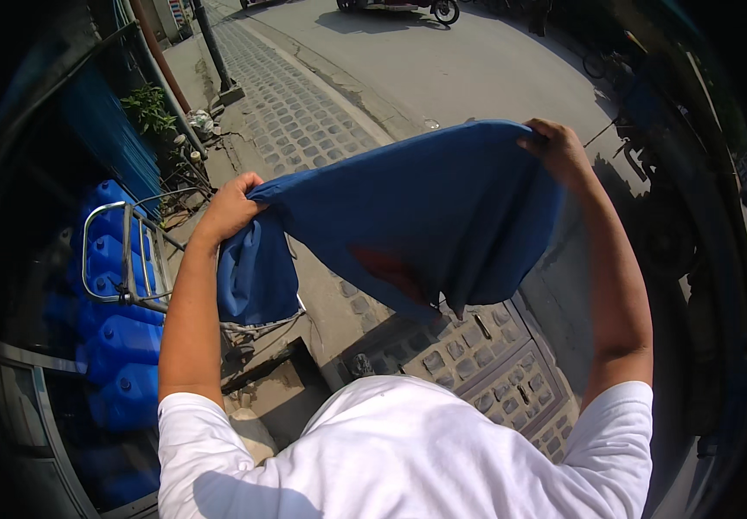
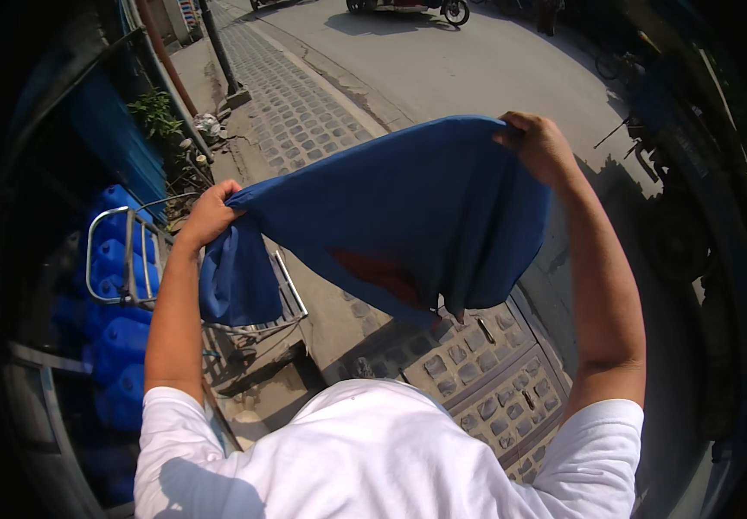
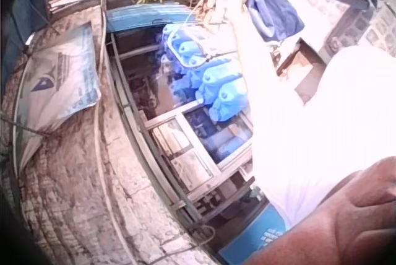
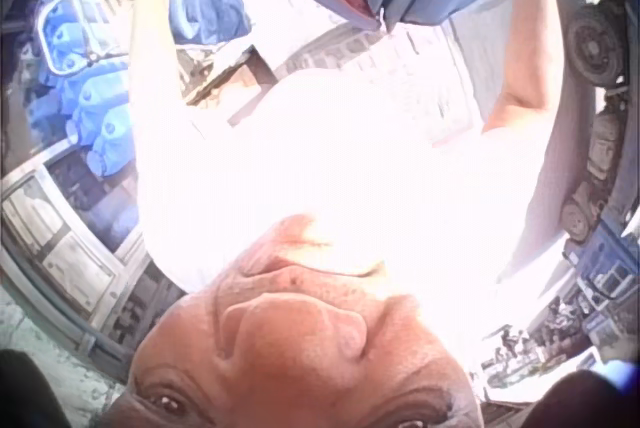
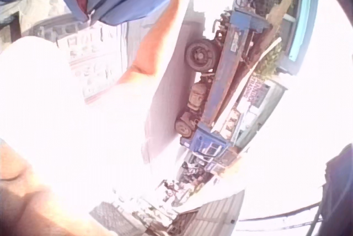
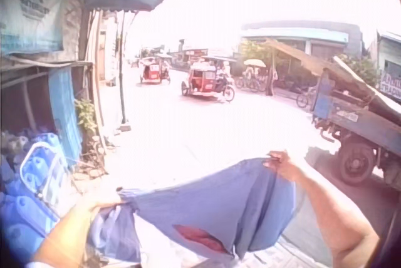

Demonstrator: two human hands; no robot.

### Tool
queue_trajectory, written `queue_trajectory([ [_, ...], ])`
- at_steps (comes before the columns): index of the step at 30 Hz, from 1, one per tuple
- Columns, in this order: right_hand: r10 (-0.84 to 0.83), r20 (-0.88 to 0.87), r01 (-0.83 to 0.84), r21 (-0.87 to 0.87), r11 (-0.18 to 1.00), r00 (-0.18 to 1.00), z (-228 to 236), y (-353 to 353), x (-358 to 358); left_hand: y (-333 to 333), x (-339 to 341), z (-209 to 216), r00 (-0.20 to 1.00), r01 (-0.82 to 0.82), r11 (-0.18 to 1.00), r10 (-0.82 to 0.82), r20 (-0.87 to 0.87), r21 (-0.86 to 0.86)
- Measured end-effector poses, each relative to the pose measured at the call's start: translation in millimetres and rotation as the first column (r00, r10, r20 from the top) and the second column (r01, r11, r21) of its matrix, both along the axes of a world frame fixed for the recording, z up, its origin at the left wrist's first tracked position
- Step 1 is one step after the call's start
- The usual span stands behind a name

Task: The person loads multiple large blue water containers onto a metal hand truck from a storage area. They arrange the containers on the hand truck, cover them with a blue tarp, and secure the tarp with a strap. The person then moves the hand truck into a nearby room where another person is present.

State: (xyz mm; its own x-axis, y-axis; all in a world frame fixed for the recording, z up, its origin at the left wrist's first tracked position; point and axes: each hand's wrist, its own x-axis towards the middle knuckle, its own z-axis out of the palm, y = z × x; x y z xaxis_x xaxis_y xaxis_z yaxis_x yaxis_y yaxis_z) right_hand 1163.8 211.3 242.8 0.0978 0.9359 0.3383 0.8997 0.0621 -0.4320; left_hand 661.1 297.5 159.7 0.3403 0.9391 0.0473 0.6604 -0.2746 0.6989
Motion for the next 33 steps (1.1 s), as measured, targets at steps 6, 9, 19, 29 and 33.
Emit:
queue_trajectory([
  [6, 0.081, -0.027, -0.08, 0.05, 0.996, 0.996, 27, 118, -10, 107, -25, 86, 0.981, -0.186, 0.965, 0.17, 0.098, 0.186],
  [9, 0.121, -0.004, -0.121, 0.082, 0.989, 0.993, 43, 188, -13, 160, -34, 139, 0.971, -0.215, 0.923, 0.238, -0.036, 0.319],
  [19, 0.807, -0.231, -0.785, 0.2, 0.587, 0.544, -49, 232, -134, 271, -68, 200, 0.714, -0.643, 0.734, 0.47, 0.519, 0.221],
  [29, 0.733, -0.615, -0.932, -0.01, 0.364, 0.292, -84, 432, -288, 349, -59, 214, 0.086, -0.523, 0.211, 0.977, -0.195, 0.826],
  [33, 0.586, -0.78, -0.929, 0.016, 0.37, 0.22, -74, 476, -350, 265, -40, 104, 0.376, -0.826, 0.32, 0.926, 0.03, 0.465],
])
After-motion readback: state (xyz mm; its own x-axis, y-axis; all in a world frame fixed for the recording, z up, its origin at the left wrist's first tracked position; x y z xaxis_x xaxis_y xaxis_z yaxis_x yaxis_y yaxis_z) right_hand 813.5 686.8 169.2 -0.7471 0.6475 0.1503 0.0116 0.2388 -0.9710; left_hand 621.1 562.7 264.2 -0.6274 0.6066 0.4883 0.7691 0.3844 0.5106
